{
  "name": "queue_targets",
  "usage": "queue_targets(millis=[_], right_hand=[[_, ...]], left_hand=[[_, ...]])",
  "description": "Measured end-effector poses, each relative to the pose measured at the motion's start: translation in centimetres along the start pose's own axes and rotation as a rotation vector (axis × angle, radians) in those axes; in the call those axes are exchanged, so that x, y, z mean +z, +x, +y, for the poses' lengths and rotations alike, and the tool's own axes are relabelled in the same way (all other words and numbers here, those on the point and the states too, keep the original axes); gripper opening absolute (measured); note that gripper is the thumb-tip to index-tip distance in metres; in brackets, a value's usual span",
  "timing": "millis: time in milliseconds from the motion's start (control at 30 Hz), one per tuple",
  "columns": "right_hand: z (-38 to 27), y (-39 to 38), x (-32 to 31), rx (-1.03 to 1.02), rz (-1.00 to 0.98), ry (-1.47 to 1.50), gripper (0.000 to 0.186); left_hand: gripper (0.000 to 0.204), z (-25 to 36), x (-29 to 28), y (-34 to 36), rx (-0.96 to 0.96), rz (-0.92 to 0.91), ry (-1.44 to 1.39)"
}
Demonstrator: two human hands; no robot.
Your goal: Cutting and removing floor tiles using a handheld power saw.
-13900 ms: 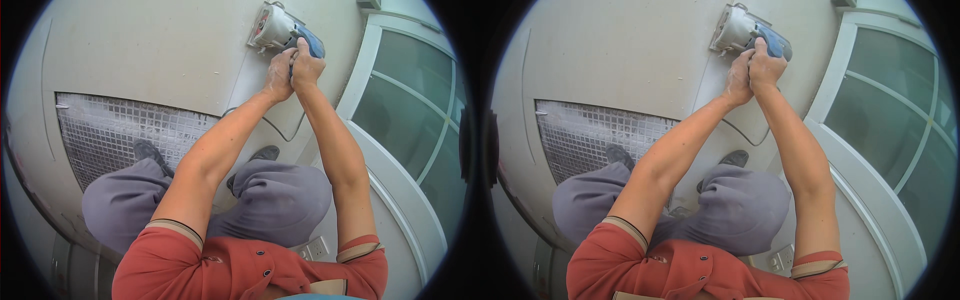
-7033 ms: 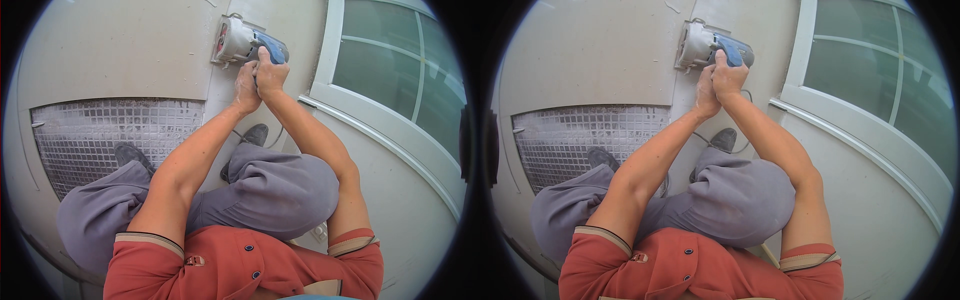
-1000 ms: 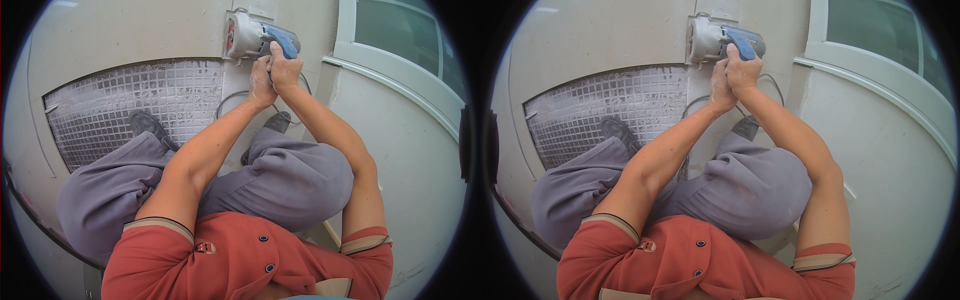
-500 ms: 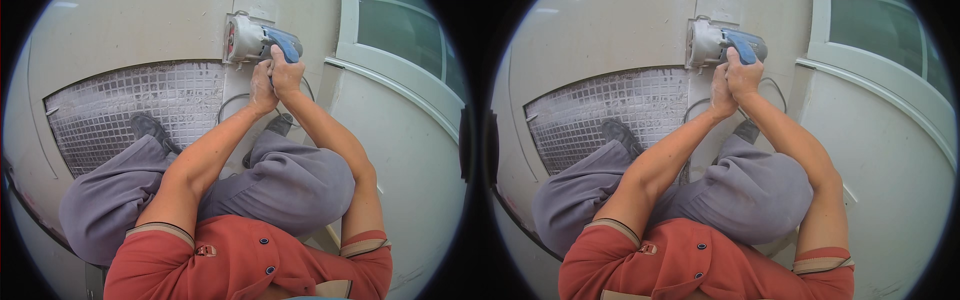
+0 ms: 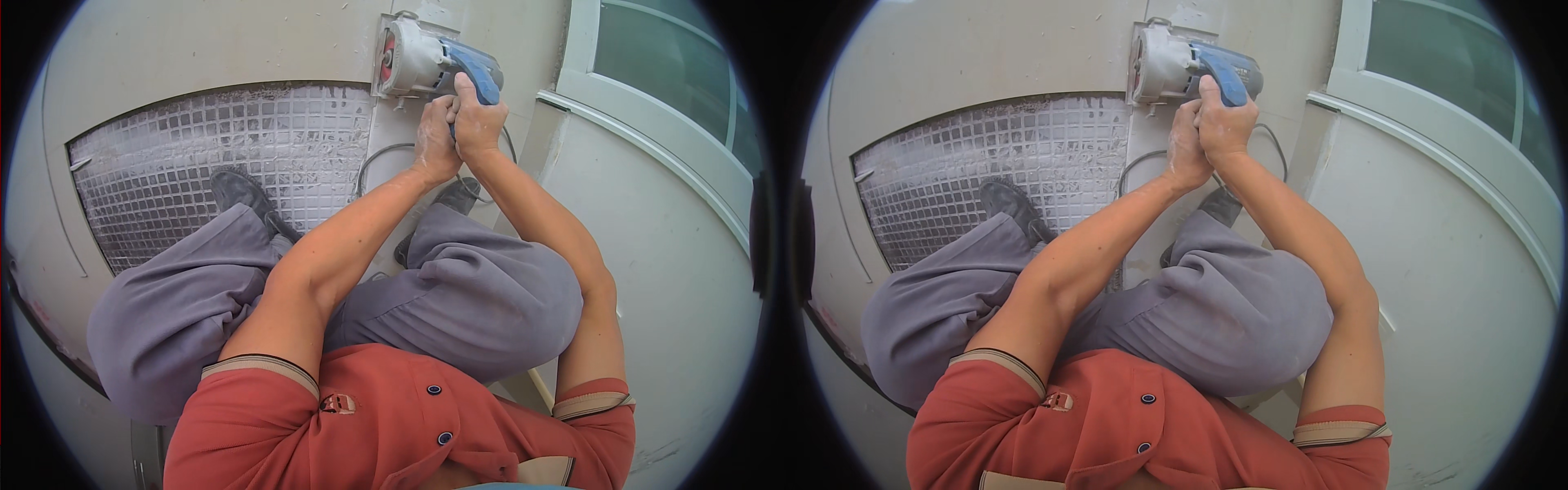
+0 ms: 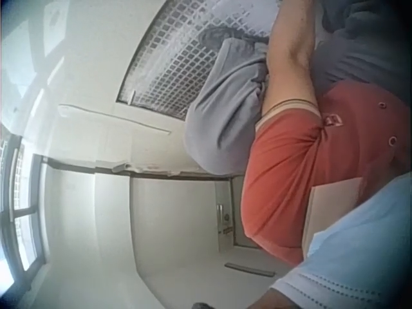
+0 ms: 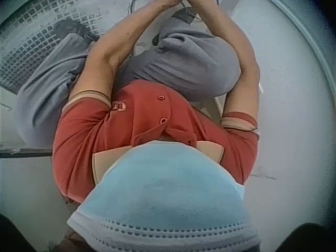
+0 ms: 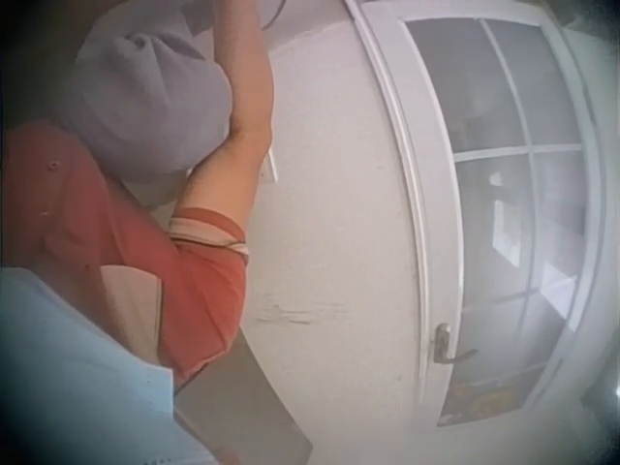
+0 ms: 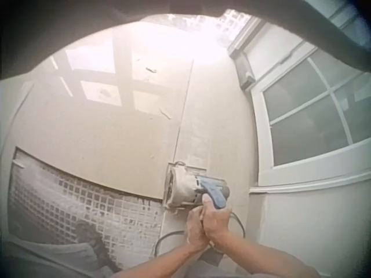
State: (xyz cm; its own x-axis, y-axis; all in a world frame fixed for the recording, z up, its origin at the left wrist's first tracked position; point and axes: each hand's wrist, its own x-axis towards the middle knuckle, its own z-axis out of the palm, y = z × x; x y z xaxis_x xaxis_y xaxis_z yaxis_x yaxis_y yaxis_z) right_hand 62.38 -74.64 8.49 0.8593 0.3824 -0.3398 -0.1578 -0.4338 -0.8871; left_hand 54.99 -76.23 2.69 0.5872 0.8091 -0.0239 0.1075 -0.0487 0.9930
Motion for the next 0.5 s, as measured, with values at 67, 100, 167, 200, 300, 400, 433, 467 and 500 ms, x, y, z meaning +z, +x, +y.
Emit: queue_targets(millis=[67,100,167,200,300,400,433,467,500], right_hand=[[0.18,0.03,-0.08,-0.012,0.008,-0.011,0.022],[0.31,0.03,-0.02,-0.015,0.005,-0.013,0.022],[0.62,0.16,-0.15,-0.02,0.005,-0.016,0.023],[0.9,0.23,-0.29,-0.043,0.012,-0.038,0.023],[0.37,-0.49,-0.15,-0.026,0.001,-0.028,0.024],[0.64,-0.42,-0.35,-0.018,-0.006,-0.008,0.023],[0.63,-0.47,-0.31,-0.043,-0.002,-0.019,0.023],[0.61,-0.58,-0.36,-0.042,-0.003,-0.018,0.023],[0.59,-0.67,-0.47,-0.028,-0.015,-0.013,0.023]], left_hand=[[0.051,0.07,0.03,-0.24,-0.001,0.0,0.006],[0.051,0.08,0.07,-0.25,-0.001,-0.002,0.004],[0.049,0.13,0.12,-0.12,0.035,0.048,-0.015],[0.049,0.23,0.17,-0.15,0.037,0.046,-0.017],[0.05,0.1,0.03,-0.45,0.032,0.05,-0.018],[0.05,0.23,0.21,-0.59,0.025,0.053,-0.013],[0.05,0.26,0.19,-0.68,0.023,0.048,-0.02],[0.05,0.27,0.16,-0.79,0.02,0.044,-0.026],[0.05,0.24,0.12,-0.88,0.019,0.044,-0.024]])
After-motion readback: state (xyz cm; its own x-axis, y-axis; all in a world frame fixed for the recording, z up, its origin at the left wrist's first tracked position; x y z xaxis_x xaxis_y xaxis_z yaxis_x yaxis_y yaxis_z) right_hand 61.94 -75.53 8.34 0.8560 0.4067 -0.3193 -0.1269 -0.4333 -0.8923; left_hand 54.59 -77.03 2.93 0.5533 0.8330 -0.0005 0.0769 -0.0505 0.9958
